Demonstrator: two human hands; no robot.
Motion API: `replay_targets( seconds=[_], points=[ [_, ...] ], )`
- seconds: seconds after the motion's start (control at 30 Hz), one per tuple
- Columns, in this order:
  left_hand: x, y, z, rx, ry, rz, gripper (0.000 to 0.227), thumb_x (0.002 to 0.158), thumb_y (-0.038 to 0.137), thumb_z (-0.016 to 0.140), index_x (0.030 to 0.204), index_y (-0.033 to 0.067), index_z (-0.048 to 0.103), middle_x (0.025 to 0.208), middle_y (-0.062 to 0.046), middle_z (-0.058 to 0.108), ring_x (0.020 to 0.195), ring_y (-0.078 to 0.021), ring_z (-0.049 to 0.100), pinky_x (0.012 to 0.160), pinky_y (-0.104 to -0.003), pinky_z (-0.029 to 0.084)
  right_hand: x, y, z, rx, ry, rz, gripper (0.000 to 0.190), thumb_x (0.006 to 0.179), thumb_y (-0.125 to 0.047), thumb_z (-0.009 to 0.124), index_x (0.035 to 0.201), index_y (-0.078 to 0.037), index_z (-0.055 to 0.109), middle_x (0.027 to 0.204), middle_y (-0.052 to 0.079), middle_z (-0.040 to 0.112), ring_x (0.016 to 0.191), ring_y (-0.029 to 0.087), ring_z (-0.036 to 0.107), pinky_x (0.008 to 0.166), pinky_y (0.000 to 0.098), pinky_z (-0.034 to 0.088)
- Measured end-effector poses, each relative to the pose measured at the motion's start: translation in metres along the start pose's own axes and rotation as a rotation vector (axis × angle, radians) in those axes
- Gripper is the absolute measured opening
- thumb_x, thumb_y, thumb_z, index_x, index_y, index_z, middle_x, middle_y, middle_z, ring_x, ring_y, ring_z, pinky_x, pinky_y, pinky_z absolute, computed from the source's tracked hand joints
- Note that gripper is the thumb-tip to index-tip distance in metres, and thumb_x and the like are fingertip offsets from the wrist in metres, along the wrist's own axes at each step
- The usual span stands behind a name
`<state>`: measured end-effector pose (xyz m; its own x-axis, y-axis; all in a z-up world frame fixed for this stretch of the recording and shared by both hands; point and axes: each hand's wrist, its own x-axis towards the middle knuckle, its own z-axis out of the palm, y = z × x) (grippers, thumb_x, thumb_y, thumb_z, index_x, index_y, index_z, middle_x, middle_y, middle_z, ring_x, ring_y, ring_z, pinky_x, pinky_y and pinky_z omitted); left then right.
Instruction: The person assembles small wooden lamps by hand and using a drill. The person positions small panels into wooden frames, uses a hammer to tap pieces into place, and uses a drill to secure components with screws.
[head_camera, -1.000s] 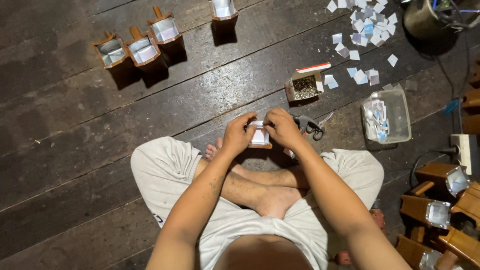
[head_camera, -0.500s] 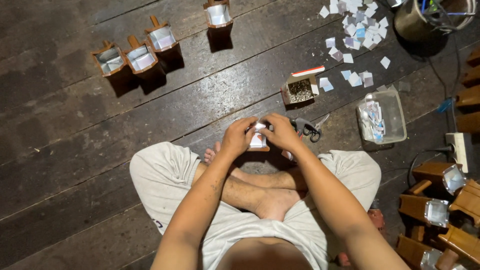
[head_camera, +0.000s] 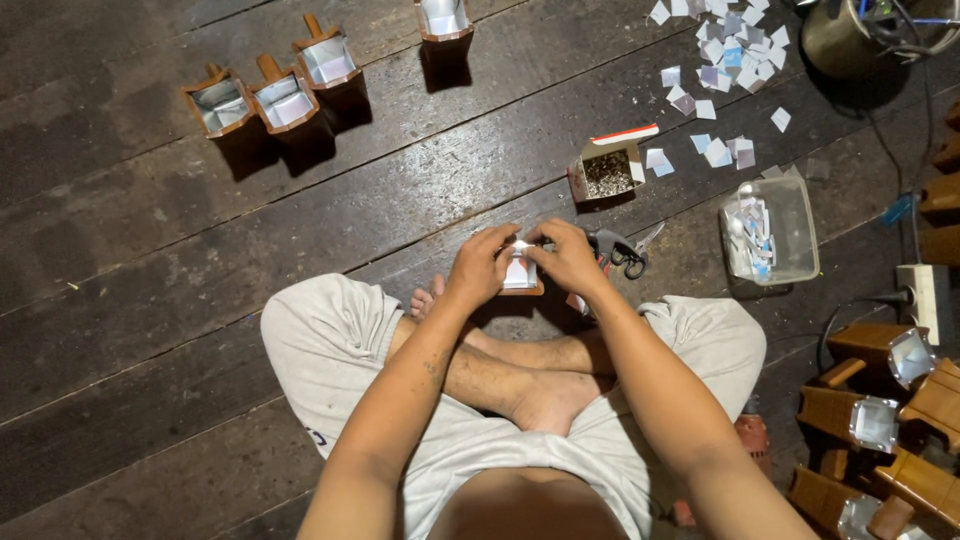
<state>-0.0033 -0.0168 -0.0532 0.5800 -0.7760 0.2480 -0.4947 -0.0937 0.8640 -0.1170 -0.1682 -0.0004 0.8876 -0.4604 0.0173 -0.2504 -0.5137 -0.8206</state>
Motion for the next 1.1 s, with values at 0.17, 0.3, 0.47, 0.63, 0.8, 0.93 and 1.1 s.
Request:
replay_targets(
  seconds=[0.17, 0.3, 0.47, 0.63, 0.8, 0.93, 1.1],
  points=[
    [0.007, 0.017, -0.008, -0.015, -0.031, 0.037, 0.044, 0.084, 0.001, 0.077, 0.126, 0.0101, 0.071, 0.107, -0.016, 0.075, 0.102, -0.0378, 0.072, 0.089, -0.046, 0.058, 0.001, 0.014, 0.004, 0.005, -0.001, -0.008, 0.014, 0.076, -0.003, 0.081, 0.089, -0.004, 0.075, 0.083, 0.017, 0.07, 0.087, 0.039, 0.071, 0.08, 0.0464, 0.056],
    [0.008, 0.007, -0.006, -0.017, -0.043, 0.042, 0.04, 0.084, 0.001, 0.076, 0.122, 0.0104, 0.073, 0.103, -0.015, 0.075, 0.099, -0.0363, 0.073, 0.088, -0.044, 0.059, -0.001, 0.019, 0.007, 0.072, 0.025, 0.047, 0.015, 0.076, -0.006, 0.082, 0.09, -0.006, 0.076, 0.087, 0.015, 0.072, 0.091, 0.036, 0.072, 0.082, 0.0436, 0.055],
    [0.005, -0.001, 0.004, 0.007, -0.048, 0.056, 0.035, 0.085, 0.002, 0.075, 0.118, 0.0109, 0.074, 0.103, -0.013, 0.075, 0.101, -0.0346, 0.073, 0.09, -0.042, 0.059, -0.002, 0.024, 0.01, 0.075, 0.014, 0.037, 0.016, 0.078, -0.006, 0.08, 0.093, -0.007, 0.076, 0.088, 0.015, 0.072, 0.091, 0.035, 0.072, 0.083, 0.043, 0.056],
    [0.004, -0.001, 0.005, 0.011, -0.063, 0.062, 0.032, 0.087, 0.002, 0.073, 0.117, 0.0133, 0.075, 0.103, -0.01, 0.075, 0.103, -0.0323, 0.073, 0.092, -0.04, 0.058, -0.003, 0.03, 0.012, 0.12, 0.008, 0.053, 0.016, 0.079, -0.005, 0.079, 0.095, -0.006, 0.076, 0.089, 0.013, 0.072, 0.092, 0.033, 0.072, 0.085, 0.0418, 0.055],
    [0.005, 0.005, -0.002, 0.008, -0.066, 0.056, 0.028, 0.088, 0.004, 0.074, 0.114, 0.0115, 0.076, 0.102, -0.012, 0.075, 0.103, -0.0324, 0.073, 0.091, -0.04, 0.059, -0.003, 0.031, 0.012, 0.089, 0.01, -0.007, 0.018, 0.078, -0.005, 0.08, 0.095, -0.006, 0.076, 0.09, 0.015, 0.072, 0.093, 0.037, 0.071, 0.086, 0.0438, 0.055],
    [0.006, 0.006, -0.001, 0.005, -0.064, 0.054, 0.027, 0.088, 0.004, 0.075, 0.114, 0.0112, 0.076, 0.102, -0.012, 0.075, 0.103, -0.0329, 0.073, 0.091, -0.04, 0.059, -0.005, 0.029, 0.011, 0.091, 0.012, -0.002, 0.016, 0.079, -0.006, 0.081, 0.094, -0.008, 0.076, 0.089, 0.014, 0.072, 0.093, 0.035, 0.072, 0.085, 0.0425, 0.056],
    [0.009, 0.008, -0.003, 0.024, -0.083, 0.039, 0.031, 0.086, 0.004, 0.076, 0.116, 0.0111, 0.074, 0.098, -0.012, 0.075, 0.096, -0.0343, 0.074, 0.085, -0.041, 0.06, -0.004, 0.028, 0.01, 0.102, 0.014, 0.028, 0.016, 0.079, -0.004, 0.081, 0.094, -0.005, 0.075, 0.09, 0.016, 0.072, 0.095, 0.036, 0.072, 0.086, 0.044, 0.054]
  ],
)
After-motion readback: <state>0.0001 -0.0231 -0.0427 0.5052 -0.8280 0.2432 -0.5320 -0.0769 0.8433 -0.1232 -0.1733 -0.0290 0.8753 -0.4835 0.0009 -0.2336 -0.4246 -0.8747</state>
